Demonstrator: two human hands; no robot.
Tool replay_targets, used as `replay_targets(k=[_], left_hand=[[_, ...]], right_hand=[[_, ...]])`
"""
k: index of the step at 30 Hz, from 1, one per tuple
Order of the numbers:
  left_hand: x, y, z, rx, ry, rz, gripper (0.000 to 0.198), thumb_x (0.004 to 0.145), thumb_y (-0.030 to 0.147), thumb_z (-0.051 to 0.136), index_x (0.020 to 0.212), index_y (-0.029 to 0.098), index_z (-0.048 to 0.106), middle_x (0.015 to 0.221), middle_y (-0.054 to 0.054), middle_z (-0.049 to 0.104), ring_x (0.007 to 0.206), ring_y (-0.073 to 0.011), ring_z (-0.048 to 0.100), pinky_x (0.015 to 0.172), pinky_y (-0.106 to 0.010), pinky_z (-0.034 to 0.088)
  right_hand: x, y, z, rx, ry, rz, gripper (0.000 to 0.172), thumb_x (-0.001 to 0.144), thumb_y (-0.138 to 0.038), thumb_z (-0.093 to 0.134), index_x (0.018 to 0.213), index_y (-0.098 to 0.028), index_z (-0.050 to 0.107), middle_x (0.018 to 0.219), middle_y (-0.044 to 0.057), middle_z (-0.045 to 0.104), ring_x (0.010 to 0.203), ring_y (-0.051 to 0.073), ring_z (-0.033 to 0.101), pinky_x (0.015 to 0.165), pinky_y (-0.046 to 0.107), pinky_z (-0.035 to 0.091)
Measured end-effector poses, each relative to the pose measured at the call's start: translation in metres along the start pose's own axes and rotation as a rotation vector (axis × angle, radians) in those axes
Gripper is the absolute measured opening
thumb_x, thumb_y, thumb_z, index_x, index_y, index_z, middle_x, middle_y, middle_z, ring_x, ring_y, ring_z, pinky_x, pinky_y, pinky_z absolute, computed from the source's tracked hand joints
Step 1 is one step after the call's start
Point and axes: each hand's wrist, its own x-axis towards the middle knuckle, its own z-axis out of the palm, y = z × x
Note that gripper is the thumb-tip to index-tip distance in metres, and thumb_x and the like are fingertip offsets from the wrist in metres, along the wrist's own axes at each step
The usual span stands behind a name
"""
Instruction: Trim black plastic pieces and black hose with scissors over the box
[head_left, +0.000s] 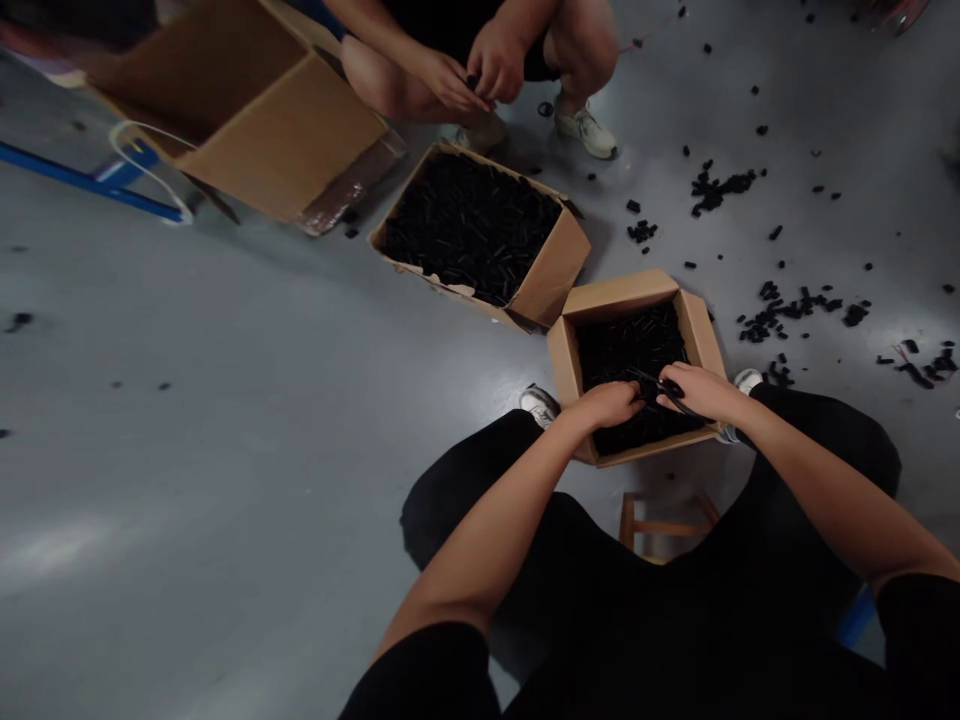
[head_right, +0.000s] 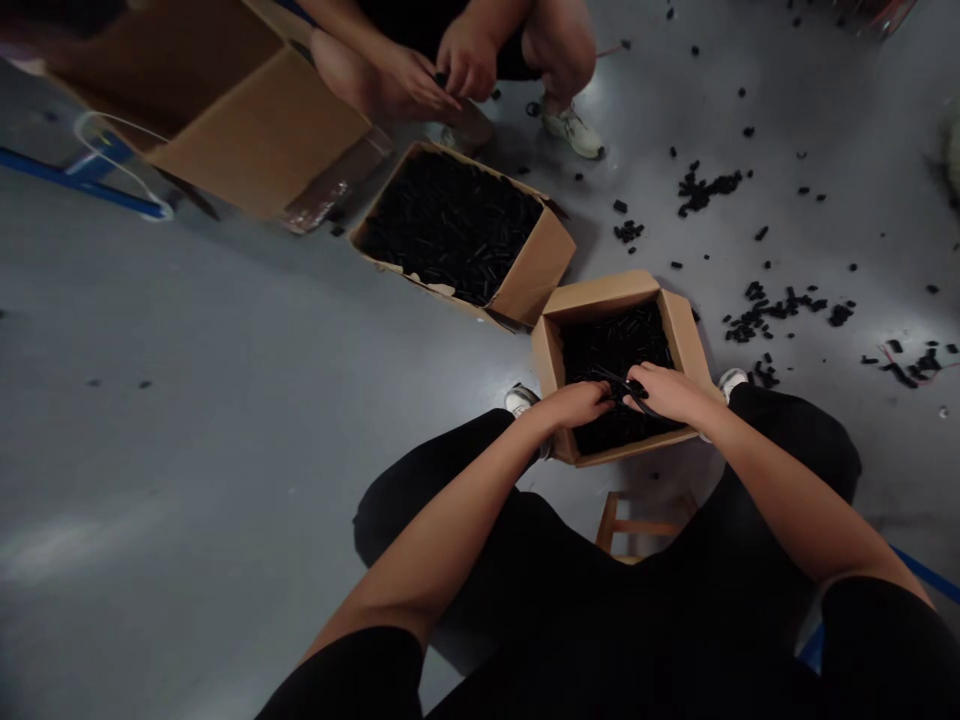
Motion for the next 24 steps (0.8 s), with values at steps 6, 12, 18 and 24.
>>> replay_targets(k=[6, 12, 18, 24], left_hand=[[-0.0054, 0.0026, -0.0040, 0.065, -0.015, -0.048, 0.041, 0.119, 0.038, 0.052, 0.146, 0.013, 0.070, 0.149, -0.021, 0.080, 0.140, -0.0360, 0.078, 0.110, -0.040, 0.063], [-0.0050, 0.0015, -0.0032, 0.094, -0.014, -0.050, 0.044, 0.119, 0.039, 0.051, 0.150, 0.013, 0.068, 0.150, -0.021, 0.079, 0.141, -0.0360, 0.078, 0.111, -0.041, 0.064], [-0.0028, 0.0026, -0.0040, 0.118, -0.039, -0.045, 0.046, 0.121, 0.043, 0.049, 0.144, 0.013, 0.074, 0.150, -0.020, 0.080, 0.141, -0.0342, 0.078, 0.112, -0.038, 0.063], [-0.0021, 0.0017, -0.0016, 0.139, -0.052, -0.054, 0.043, 0.120, 0.037, 0.050, 0.148, 0.014, 0.072, 0.149, -0.020, 0.080, 0.140, -0.0331, 0.079, 0.110, -0.038, 0.064]], right_hand=[[-0.0007, -0.0019, -0.0018, -0.029, -0.017, 0.022, 0.027, 0.114, -0.045, 0.067, 0.129, -0.022, 0.068, 0.134, 0.013, 0.075, 0.121, 0.030, 0.077, 0.091, 0.034, 0.051], [-0.0016, -0.0056, -0.0041, -0.054, -0.029, 0.024, 0.026, 0.115, -0.045, 0.067, 0.127, -0.022, 0.068, 0.134, 0.011, 0.075, 0.123, 0.027, 0.077, 0.092, 0.032, 0.050], [-0.0044, -0.0072, -0.0081, -0.084, -0.038, 0.041, 0.027, 0.116, -0.045, 0.065, 0.131, -0.022, 0.068, 0.137, 0.012, 0.075, 0.125, 0.028, 0.078, 0.092, 0.032, 0.050], [-0.0097, -0.0054, -0.0084, -0.115, -0.049, 0.066, 0.030, 0.116, -0.047, 0.064, 0.133, -0.022, 0.068, 0.139, 0.013, 0.076, 0.123, 0.031, 0.079, 0.091, 0.035, 0.052]])
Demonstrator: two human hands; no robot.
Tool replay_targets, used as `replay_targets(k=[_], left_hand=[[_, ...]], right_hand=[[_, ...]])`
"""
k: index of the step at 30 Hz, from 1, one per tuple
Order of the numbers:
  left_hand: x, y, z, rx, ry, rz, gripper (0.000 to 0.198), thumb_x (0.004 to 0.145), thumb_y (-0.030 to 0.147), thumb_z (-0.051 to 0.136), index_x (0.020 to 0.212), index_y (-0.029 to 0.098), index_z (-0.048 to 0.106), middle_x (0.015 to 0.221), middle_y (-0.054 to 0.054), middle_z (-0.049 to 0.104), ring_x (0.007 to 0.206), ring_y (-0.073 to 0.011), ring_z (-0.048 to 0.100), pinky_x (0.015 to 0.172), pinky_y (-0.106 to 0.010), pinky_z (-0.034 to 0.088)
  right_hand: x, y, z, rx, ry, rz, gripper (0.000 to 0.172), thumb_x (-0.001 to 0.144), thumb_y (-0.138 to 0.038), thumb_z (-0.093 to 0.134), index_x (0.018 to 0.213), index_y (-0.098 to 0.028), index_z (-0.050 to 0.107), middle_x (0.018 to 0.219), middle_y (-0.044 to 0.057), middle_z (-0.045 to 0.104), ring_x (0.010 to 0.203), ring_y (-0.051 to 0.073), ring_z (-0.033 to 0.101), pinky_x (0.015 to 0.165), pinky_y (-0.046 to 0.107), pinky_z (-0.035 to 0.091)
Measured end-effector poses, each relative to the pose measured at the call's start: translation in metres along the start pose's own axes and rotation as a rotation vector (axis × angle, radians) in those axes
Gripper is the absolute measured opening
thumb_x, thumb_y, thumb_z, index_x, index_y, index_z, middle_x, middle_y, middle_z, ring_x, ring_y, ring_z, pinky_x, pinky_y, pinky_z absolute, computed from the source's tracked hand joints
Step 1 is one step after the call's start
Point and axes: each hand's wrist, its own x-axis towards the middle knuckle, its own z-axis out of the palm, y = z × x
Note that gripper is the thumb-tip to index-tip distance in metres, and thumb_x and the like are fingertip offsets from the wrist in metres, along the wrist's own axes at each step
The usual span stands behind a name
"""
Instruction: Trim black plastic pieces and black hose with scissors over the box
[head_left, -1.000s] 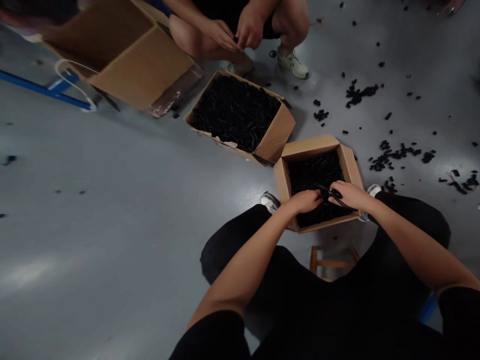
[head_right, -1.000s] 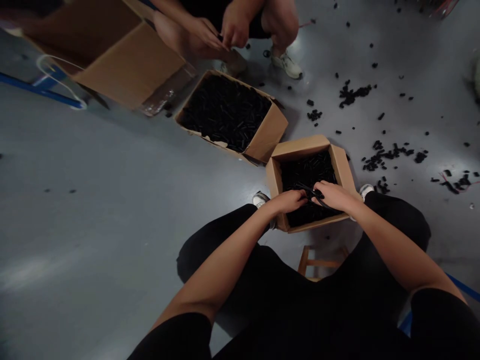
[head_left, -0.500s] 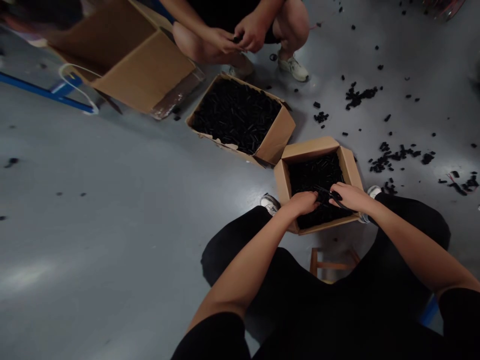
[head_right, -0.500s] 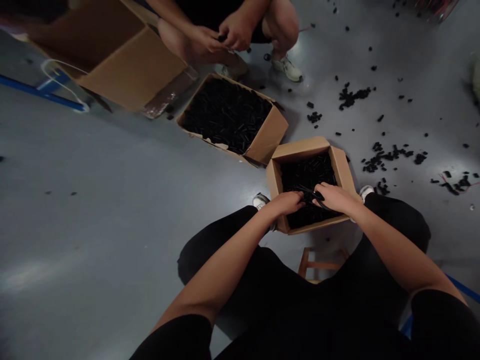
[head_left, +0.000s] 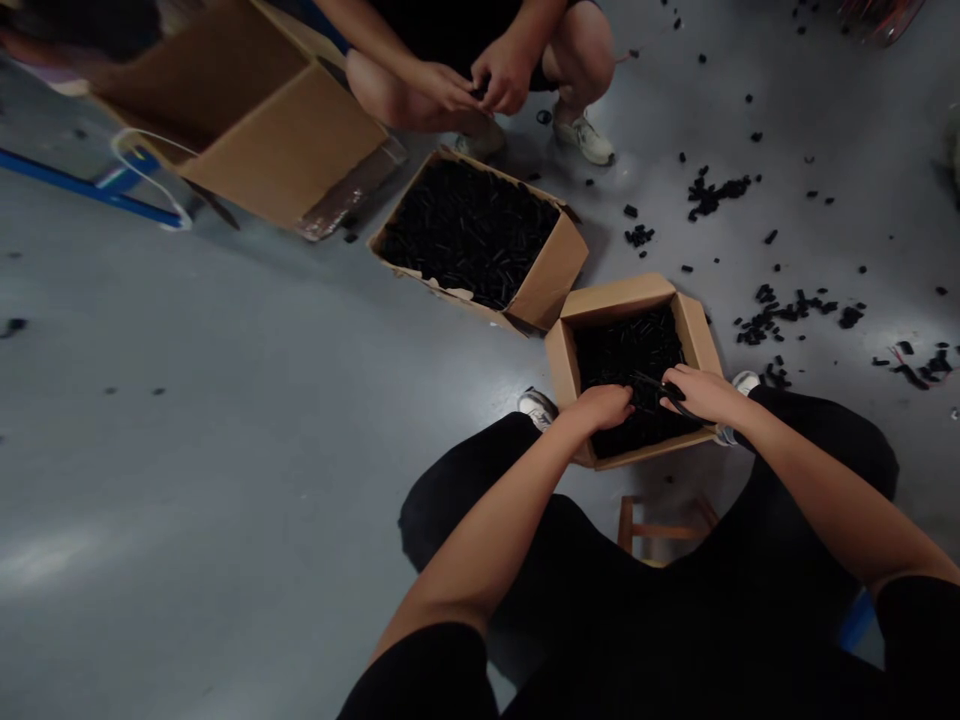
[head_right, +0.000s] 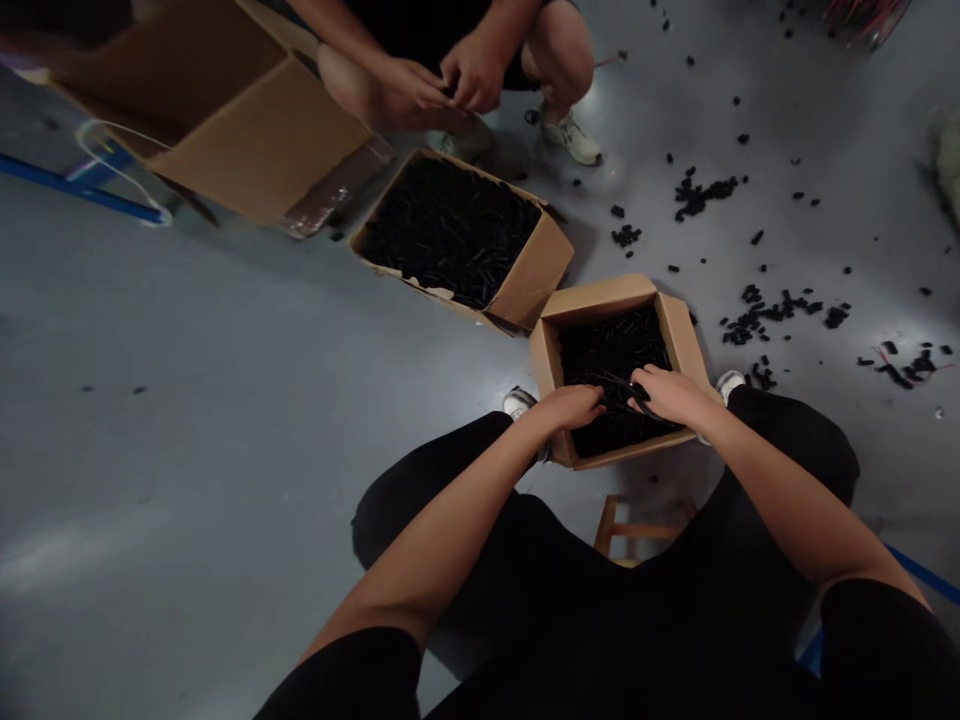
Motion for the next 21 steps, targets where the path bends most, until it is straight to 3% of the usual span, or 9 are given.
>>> replay_targets(k=[5, 15, 21], left_hand=[[0.004, -0.004, 0.006, 0.004, 0.005, 0.008, 0.042, 0.115, 0.037, 0.061, 0.149, 0.014, 0.071, 0.149, -0.021, 0.080, 0.140, -0.0341, 0.079, 0.110, -0.039, 0.065], [0.010, -0.002, 0.007, 0.007, -0.059, -0.009, 0.052, 0.120, 0.047, 0.048, 0.137, 0.011, 0.083, 0.145, -0.025, 0.081, 0.138, -0.0367, 0.080, 0.111, -0.040, 0.065], [0.011, -0.002, 0.007, 0.012, -0.063, -0.014, 0.050, 0.119, 0.047, 0.051, 0.139, 0.013, 0.083, 0.144, -0.023, 0.082, 0.137, -0.0350, 0.080, 0.108, -0.037, 0.064]], right_hand=[[-0.001, 0.002, 0.005, -0.023, -0.029, -0.008, 0.032, 0.114, -0.047, 0.066, 0.135, -0.022, 0.070, 0.140, 0.014, 0.075, 0.126, 0.031, 0.079, 0.094, 0.034, 0.054], [0.000, 0.003, 0.009, -0.046, -0.072, -0.015, 0.035, 0.114, -0.050, 0.065, 0.135, -0.022, 0.069, 0.139, 0.014, 0.075, 0.123, 0.033, 0.081, 0.090, 0.036, 0.055], [-0.001, 0.001, 0.007, -0.054, -0.094, -0.014, 0.038, 0.114, -0.051, 0.065, 0.139, -0.023, 0.069, 0.143, 0.015, 0.074, 0.122, 0.034, 0.081, 0.090, 0.037, 0.057]])
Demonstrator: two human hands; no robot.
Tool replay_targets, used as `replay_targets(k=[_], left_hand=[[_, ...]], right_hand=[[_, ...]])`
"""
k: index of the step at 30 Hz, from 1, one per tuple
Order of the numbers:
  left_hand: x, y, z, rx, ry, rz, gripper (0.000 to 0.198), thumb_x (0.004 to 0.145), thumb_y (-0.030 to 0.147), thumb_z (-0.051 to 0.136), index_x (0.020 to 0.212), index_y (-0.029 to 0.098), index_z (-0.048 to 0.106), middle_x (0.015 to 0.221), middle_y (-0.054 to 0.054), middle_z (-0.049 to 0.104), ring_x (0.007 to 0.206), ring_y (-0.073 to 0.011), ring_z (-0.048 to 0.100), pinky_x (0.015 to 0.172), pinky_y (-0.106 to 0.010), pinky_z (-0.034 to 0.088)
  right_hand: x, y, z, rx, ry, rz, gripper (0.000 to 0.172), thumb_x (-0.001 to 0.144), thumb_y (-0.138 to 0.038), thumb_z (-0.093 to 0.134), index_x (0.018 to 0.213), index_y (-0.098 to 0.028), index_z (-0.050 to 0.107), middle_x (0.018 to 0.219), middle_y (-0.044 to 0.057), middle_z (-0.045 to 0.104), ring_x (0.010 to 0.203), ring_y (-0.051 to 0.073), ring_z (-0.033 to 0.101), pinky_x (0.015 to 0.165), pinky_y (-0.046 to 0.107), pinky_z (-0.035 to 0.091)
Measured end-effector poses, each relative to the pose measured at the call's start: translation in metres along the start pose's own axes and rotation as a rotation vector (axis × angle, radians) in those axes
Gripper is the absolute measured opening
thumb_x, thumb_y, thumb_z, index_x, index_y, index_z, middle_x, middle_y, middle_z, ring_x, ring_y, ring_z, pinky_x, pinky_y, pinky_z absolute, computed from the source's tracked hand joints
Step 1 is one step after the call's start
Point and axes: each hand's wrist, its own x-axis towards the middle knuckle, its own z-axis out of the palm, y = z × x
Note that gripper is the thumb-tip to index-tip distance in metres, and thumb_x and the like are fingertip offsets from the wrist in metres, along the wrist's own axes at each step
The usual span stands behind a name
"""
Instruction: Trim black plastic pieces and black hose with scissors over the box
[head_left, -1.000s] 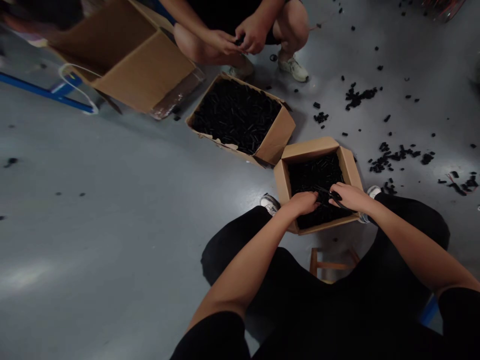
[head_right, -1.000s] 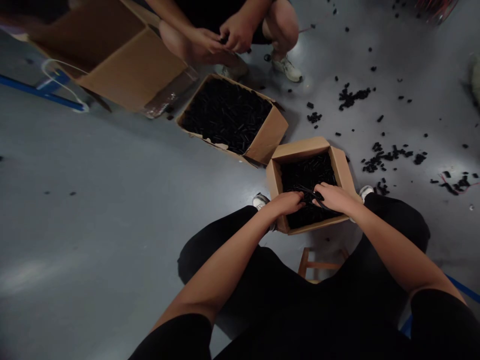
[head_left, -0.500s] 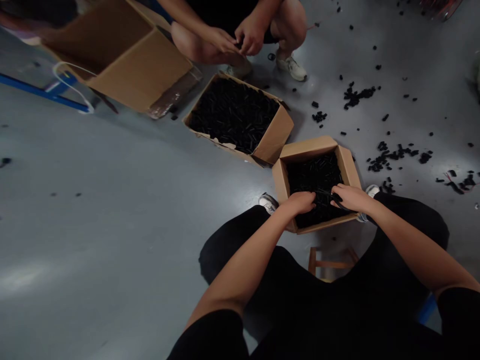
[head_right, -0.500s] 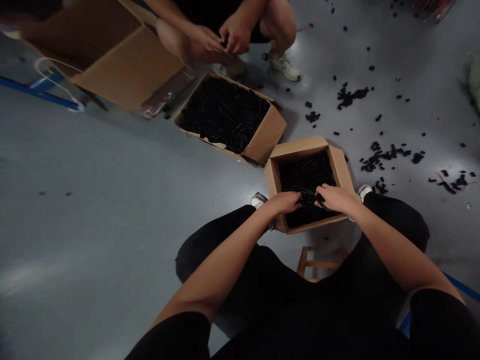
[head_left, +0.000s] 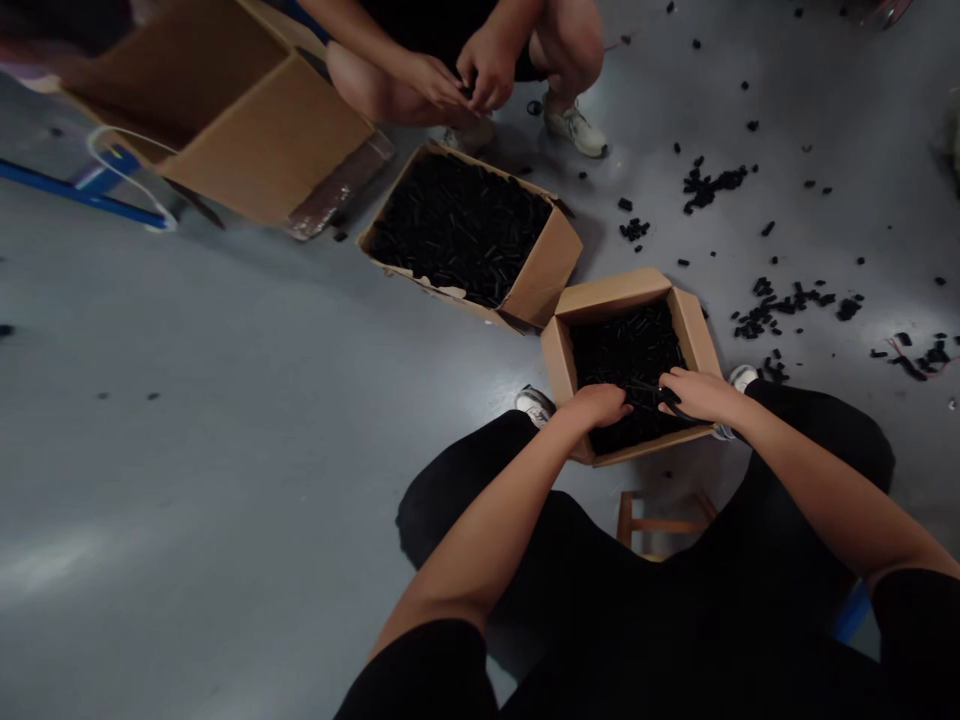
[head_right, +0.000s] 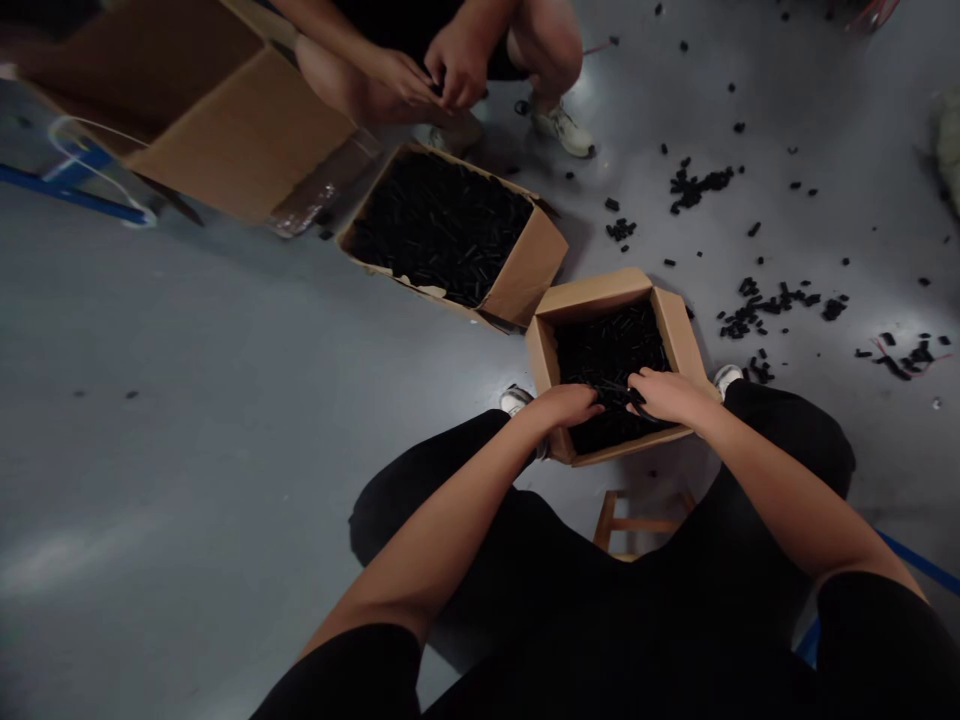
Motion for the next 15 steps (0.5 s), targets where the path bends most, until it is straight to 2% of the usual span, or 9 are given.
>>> replay_targets(k=[4, 8, 11, 15], left_hand=[[0.0018, -0.0006, 0.0012, 0.006, -0.002, 0.009, 0.047, 0.118, 0.045, 0.054, 0.140, 0.015, 0.082, 0.146, -0.022, 0.082, 0.138, -0.0344, 0.079, 0.111, -0.038, 0.064], [0.0006, -0.0009, -0.0006, 0.011, -0.015, 0.022, 0.042, 0.112, 0.041, 0.067, 0.143, 0.015, 0.080, 0.146, -0.021, 0.082, 0.137, -0.0347, 0.079, 0.109, -0.037, 0.065], [-0.0014, 0.0002, -0.0039, 0.015, -0.027, 0.018, 0.045, 0.107, 0.036, 0.074, 0.148, 0.016, 0.076, 0.147, -0.020, 0.081, 0.137, -0.0343, 0.080, 0.108, -0.037, 0.065], [-0.0024, 0.0030, -0.0072, 0.021, -0.066, 0.011, 0.043, 0.113, 0.043, 0.065, 0.139, 0.015, 0.083, 0.143, -0.022, 0.083, 0.133, -0.0358, 0.081, 0.107, -0.038, 0.066]], right_hand=[[-0.0008, -0.0005, -0.0015, -0.005, -0.011, -0.006, 0.039, 0.113, -0.050, 0.066, 0.141, -0.023, 0.069, 0.144, 0.015, 0.074, 0.125, 0.034, 0.081, 0.092, 0.037, 0.057], [-0.0009, -0.0013, -0.0024, -0.015, -0.018, -0.004, 0.039, 0.114, -0.049, 0.065, 0.140, -0.021, 0.069, 0.142, 0.016, 0.074, 0.124, 0.034, 0.081, 0.093, 0.038, 0.058], [-0.0001, -0.0033, -0.0032, -0.023, -0.028, -0.007, 0.039, 0.113, -0.050, 0.066, 0.140, -0.021, 0.070, 0.141, 0.016, 0.075, 0.121, 0.034, 0.082, 0.092, 0.038, 0.059], [0.0018, -0.0073, -0.0065, -0.027, -0.034, -0.016, 0.040, 0.113, -0.050, 0.067, 0.141, -0.022, 0.070, 0.143, 0.016, 0.074, 0.121, 0.034, 0.082, 0.092, 0.038, 0.059]])
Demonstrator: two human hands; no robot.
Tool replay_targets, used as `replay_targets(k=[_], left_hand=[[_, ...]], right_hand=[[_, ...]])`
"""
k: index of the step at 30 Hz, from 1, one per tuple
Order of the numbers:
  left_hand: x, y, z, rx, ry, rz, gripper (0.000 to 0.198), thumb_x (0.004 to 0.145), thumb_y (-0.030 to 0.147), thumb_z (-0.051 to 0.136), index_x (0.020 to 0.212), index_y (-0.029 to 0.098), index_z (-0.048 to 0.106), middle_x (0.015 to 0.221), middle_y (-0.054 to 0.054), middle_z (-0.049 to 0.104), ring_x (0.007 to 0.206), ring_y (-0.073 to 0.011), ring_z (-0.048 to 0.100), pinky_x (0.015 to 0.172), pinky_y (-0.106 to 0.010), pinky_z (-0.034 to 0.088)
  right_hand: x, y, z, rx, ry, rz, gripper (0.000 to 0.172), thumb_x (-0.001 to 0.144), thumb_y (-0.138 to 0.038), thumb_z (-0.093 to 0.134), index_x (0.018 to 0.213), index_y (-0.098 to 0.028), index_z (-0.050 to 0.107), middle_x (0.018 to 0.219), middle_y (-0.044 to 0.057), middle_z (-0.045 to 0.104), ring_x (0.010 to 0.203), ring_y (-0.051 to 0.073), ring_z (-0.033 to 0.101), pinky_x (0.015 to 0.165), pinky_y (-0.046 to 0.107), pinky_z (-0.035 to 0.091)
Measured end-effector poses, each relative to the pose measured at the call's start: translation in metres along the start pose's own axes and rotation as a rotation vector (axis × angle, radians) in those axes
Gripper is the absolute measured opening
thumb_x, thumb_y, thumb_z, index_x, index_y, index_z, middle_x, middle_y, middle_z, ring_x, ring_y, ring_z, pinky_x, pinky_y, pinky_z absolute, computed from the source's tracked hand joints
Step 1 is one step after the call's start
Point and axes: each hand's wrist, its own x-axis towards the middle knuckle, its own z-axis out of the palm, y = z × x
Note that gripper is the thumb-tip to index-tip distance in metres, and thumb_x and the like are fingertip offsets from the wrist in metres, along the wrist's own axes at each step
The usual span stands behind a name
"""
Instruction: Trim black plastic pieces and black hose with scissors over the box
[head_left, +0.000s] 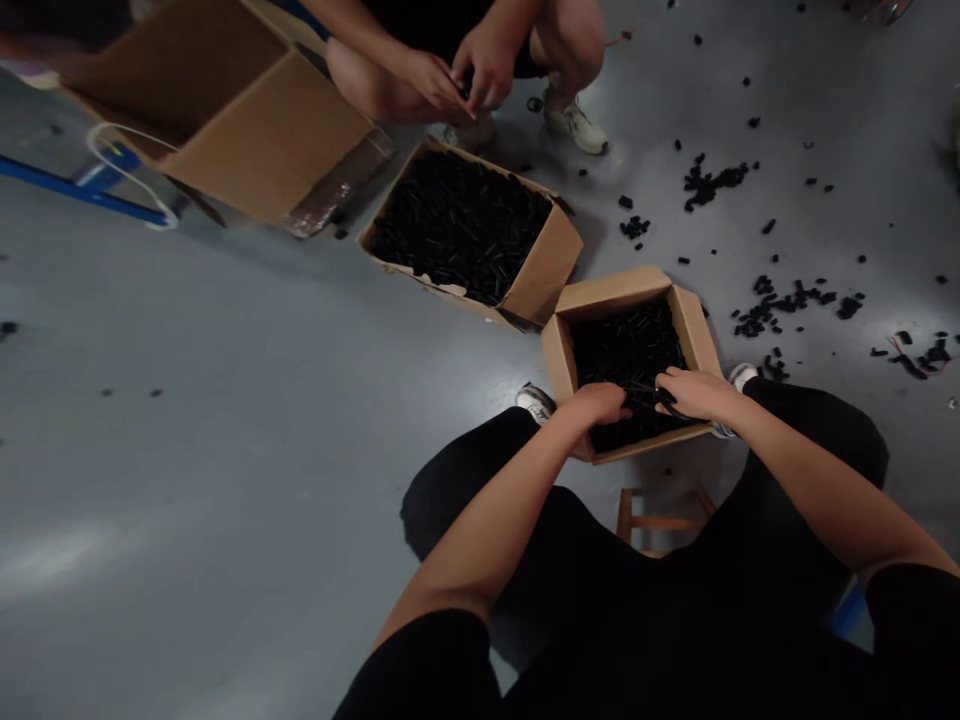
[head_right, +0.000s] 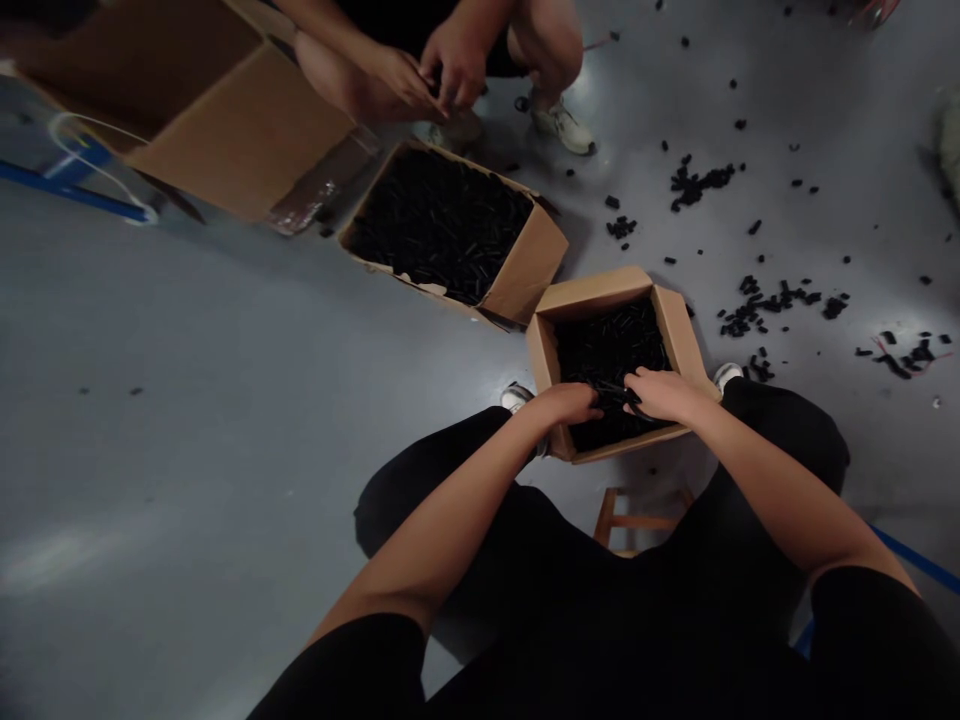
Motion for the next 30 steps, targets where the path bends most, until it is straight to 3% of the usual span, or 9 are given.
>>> replay_targets(k=[3, 30], left_hand=[[-0.0003, 0.0014, -0.0001, -0.003, -0.005, -0.013, 0.048, 0.118, 0.044, 0.054, 0.136, 0.012, 0.085, 0.142, -0.024, 0.083, 0.133, -0.0368, 0.082, 0.107, -0.040, 0.065], [-0.0025, 0.0013, 0.0022, 0.013, 0.021, -0.001, 0.049, 0.118, 0.044, 0.053, 0.143, 0.014, 0.082, 0.147, -0.023, 0.081, 0.138, -0.0367, 0.079, 0.111, -0.041, 0.064]], right_hand=[[0.0009, -0.0025, -0.0031, -0.001, 0.003, -0.002, 0.040, 0.113, -0.049, 0.066, 0.142, -0.021, 0.069, 0.144, 0.016, 0.074, 0.122, 0.035, 0.082, 0.092, 0.039, 0.060], [0.0006, 0.0021, 0.0009, -0.017, -0.005, 0.011, 0.045, 0.113, -0.053, 0.065, 0.145, -0.022, 0.070, 0.145, 0.017, 0.074, 0.123, 0.036, 0.082, 0.093, 0.040, 0.061]])
